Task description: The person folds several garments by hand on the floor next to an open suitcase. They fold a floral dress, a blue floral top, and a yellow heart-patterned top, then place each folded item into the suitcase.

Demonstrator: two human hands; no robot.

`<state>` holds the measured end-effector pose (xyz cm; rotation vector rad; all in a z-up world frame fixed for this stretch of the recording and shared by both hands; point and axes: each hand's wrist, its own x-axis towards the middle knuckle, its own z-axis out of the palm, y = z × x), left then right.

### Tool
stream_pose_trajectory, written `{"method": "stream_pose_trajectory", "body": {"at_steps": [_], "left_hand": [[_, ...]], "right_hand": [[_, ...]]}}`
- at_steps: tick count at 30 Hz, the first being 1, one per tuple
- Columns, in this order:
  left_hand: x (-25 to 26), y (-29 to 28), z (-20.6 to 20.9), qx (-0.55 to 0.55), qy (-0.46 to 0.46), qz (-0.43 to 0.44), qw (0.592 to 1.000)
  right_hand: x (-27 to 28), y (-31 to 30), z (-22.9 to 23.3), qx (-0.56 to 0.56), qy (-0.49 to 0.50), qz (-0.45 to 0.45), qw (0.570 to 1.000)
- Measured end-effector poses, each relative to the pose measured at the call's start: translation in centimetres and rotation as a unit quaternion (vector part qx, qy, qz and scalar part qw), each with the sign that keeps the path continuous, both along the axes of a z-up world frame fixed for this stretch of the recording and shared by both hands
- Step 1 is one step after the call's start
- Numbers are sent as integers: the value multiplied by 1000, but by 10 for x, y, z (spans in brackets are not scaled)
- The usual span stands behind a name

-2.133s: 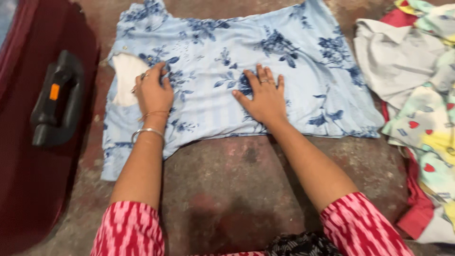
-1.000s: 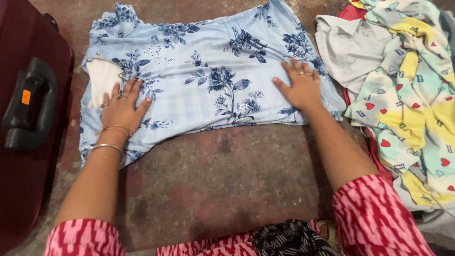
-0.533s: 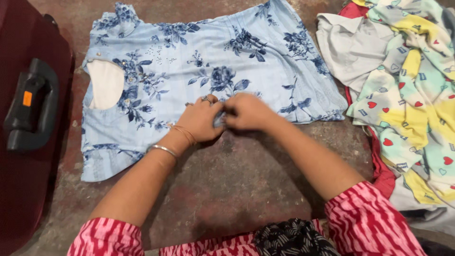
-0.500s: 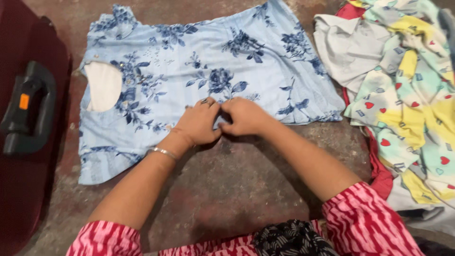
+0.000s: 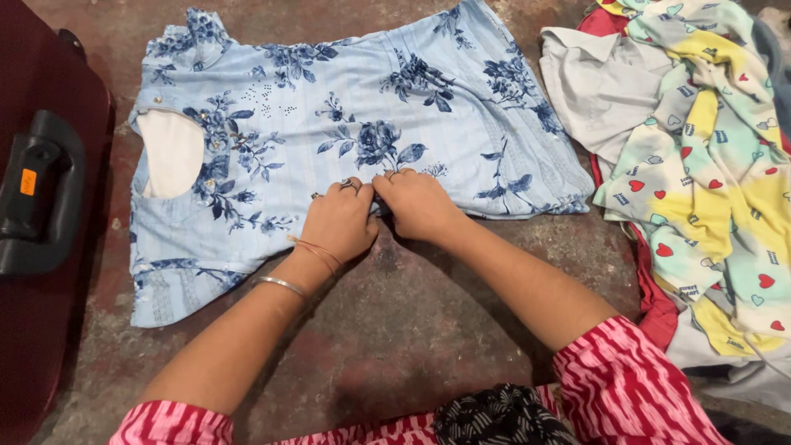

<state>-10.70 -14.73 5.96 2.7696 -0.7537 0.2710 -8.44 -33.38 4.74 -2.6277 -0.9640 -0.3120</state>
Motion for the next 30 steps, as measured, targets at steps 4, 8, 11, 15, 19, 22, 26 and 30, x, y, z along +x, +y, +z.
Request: {"method": "stream_pose_trajectory", "body": {"at_steps": [4, 8, 11, 15, 19, 22, 26, 30], "left_hand": [[7, 1, -8, -10, -48, -5, 999], [22, 15, -22, 1, -105, 7, 994], [34, 40, -31, 47, -127, 32, 990], [47, 92, -31, 88, -123, 90, 984], [51, 141, -18, 92, -152, 153, 972], [53, 175, -8, 80, -122, 211, 967], [57, 217, 7, -84, 1, 207, 975], [52, 233, 28, -393, 323, 132, 851]], "right_hand": [[11, -3, 0, 24, -3, -36, 999], [17, -14, 9, 17, -13, 23, 1000], [24, -25, 13, 3, -77, 76, 994], [37, -56, 15, -76, -151, -43, 985], [54, -108, 17, -87, -170, -118, 975], [65, -149, 15, -58, -177, -180, 966], [79, -206, 13, 68, -98, -201, 972], [82, -242, 15, 234, 254, -271, 898]]}}
